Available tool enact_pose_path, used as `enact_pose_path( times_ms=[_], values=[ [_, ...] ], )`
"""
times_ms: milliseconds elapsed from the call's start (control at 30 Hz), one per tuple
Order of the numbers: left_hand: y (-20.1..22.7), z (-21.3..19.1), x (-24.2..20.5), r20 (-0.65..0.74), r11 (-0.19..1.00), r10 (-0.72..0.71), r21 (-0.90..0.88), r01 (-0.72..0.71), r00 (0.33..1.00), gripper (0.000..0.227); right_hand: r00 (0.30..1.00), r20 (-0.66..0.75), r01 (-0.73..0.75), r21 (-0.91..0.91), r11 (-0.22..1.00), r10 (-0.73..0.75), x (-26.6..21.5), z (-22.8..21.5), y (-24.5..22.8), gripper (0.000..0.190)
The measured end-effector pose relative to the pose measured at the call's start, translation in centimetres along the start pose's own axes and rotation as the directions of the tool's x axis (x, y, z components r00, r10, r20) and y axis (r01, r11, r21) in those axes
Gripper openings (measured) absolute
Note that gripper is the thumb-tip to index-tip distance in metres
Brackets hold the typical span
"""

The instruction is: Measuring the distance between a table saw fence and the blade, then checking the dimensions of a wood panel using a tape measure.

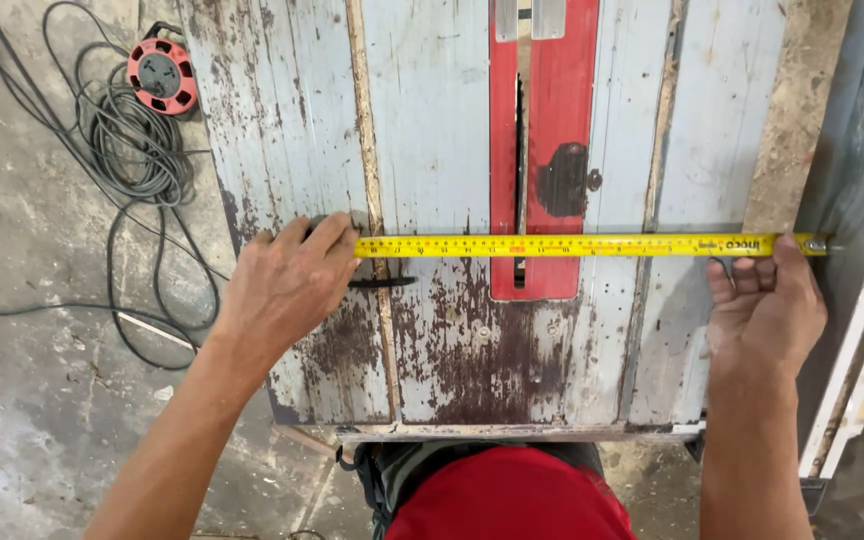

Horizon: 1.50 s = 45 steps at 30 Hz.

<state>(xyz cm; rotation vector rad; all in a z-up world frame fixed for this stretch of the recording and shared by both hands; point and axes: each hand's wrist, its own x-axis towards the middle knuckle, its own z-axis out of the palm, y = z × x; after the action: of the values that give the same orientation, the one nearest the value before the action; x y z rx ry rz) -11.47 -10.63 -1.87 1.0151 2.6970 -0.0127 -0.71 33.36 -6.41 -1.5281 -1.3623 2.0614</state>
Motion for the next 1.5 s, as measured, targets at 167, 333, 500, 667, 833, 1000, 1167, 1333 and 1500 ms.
enact_pose_path(
  times_ms=[167,333,500,667,833,1000,1167,1333,1500],
  values=[
    [-2.4,0.3,0.1,0.043,0.995,0.060,0.073,-0.063,0.997,0.023,0.991,0.057,0.123,-0.082,0.989,-0.119,-0.4,1.9,-1.1,0.018],
    [-5.5,-2.0,3.8,0.076,0.984,0.072,0.155,-0.084,0.994,0.025,0.945,0.298,0.138,0.001,0.990,-0.132,3.5,3.6,-1.5,0.026],
    [-6.6,-3.4,6.6,0.097,0.985,0.061,0.155,-0.076,0.993,0.029,0.914,0.390,0.114,0.017,0.993,-0.112,6.5,4.5,-1.1,0.026],
    [-6.6,-3.4,7.3,0.103,0.992,0.048,0.109,-0.059,0.994,0.027,0.943,0.325,0.101,-0.061,0.993,-0.076,6.3,6.2,-2.0,0.017],
    [-6.1,-3.2,7.7,0.133,0.993,0.043,0.104,-0.057,0.990,0.026,0.957,0.289,0.028,-0.021,0.999,-0.021,6.4,6.3,-2.2,0.020],
    [-6.2,-2.9,7.9,0.125,0.995,0.037,0.092,-0.049,0.991,0.025,0.963,0.269,0.009,-0.023,1.000,-0.002,6.3,6.6,-2.5,0.017],
    [-6.8,-2.3,7.8,0.064,0.995,0.049,0.080,-0.054,0.997,0.023,0.969,0.245,0.060,-0.123,0.991,-0.029,5.8,7.3,-2.6,0.015],
    [-6.8,-2.2,8.0,0.051,0.995,0.057,0.081,-0.061,0.997,0.022,0.970,0.242,0.061,-0.127,0.990,-0.029,5.9,7.3,-2.7,0.016],
    [-6.6,-2.1,7.9,0.040,0.997,0.058,0.057,-0.060,0.997,0.022,0.980,0.197,-0.017,-0.059,0.998,0.028,7.1,6.3,-2.2,0.016]
  ],
)
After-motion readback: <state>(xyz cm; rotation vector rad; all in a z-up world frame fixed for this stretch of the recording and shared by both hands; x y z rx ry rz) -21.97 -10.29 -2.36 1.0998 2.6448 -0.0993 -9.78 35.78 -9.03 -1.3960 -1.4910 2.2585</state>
